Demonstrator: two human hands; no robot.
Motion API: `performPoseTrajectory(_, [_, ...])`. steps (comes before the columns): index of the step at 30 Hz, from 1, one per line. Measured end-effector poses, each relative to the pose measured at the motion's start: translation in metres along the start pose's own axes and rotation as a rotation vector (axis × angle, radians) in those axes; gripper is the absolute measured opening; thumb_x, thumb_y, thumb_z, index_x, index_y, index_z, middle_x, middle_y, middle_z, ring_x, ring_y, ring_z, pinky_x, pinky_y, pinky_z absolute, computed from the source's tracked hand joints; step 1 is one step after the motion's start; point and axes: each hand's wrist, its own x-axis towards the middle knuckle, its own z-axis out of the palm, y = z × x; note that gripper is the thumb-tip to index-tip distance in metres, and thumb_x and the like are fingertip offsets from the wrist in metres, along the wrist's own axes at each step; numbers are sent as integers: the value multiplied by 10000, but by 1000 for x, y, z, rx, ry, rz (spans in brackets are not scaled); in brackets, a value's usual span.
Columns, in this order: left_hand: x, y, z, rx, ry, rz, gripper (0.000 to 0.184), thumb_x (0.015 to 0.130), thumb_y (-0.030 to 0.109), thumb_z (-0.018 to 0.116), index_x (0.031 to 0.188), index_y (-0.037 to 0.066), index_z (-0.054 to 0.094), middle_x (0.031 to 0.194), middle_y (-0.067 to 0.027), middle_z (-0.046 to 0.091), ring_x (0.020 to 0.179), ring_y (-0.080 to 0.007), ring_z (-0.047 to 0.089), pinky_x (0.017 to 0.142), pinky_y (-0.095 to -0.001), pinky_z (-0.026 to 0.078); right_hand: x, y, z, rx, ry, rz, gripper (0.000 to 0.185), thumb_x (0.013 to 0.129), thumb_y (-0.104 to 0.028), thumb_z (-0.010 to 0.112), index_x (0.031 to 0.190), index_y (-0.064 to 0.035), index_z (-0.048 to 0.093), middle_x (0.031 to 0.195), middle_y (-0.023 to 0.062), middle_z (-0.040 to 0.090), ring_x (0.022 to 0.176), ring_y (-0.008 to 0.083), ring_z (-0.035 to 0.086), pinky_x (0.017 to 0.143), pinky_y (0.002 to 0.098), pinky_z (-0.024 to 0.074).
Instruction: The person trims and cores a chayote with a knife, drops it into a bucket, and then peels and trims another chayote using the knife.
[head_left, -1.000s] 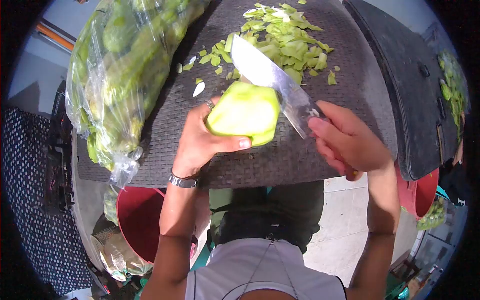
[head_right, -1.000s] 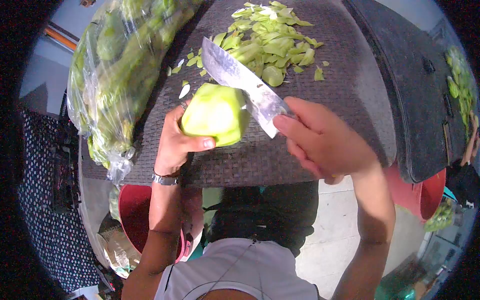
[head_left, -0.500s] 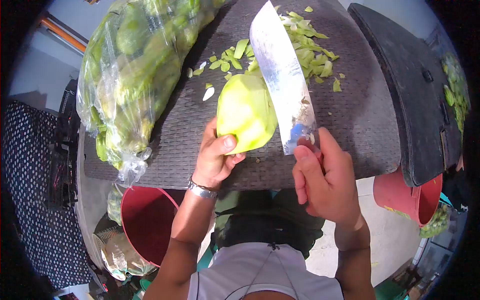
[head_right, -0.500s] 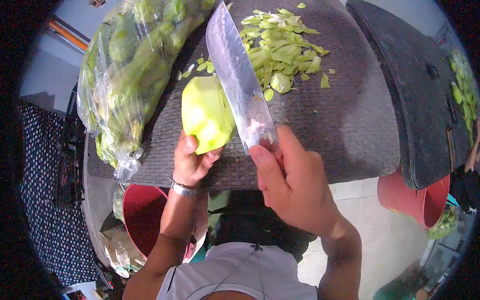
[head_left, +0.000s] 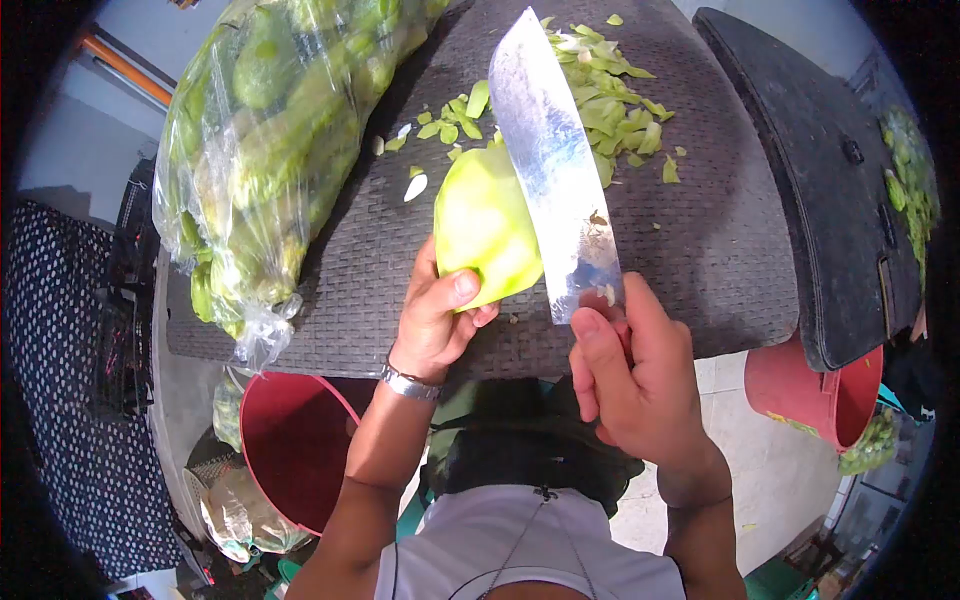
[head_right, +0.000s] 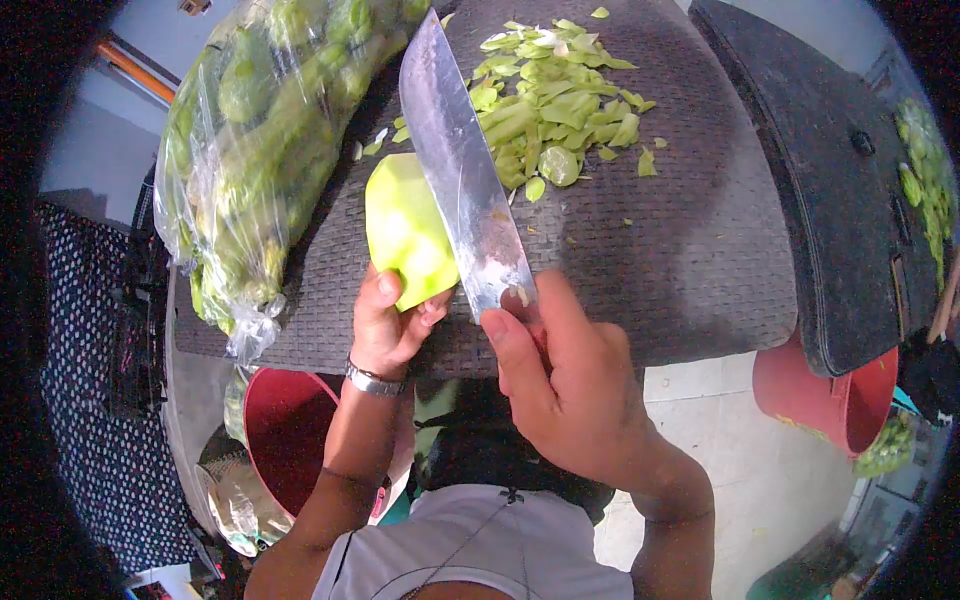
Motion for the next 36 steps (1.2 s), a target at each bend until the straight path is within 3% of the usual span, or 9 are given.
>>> performPoseTrajectory(36, [0,0,1,38,44,77,736,795,384,868,1335,4,542,1023,-99,674,683,-159,618,516,-259,479,3,0,-3,-64,-13,39,207,1118,-204,506,1074,-11,566,553,13,554,403,69,498,376,256,359])
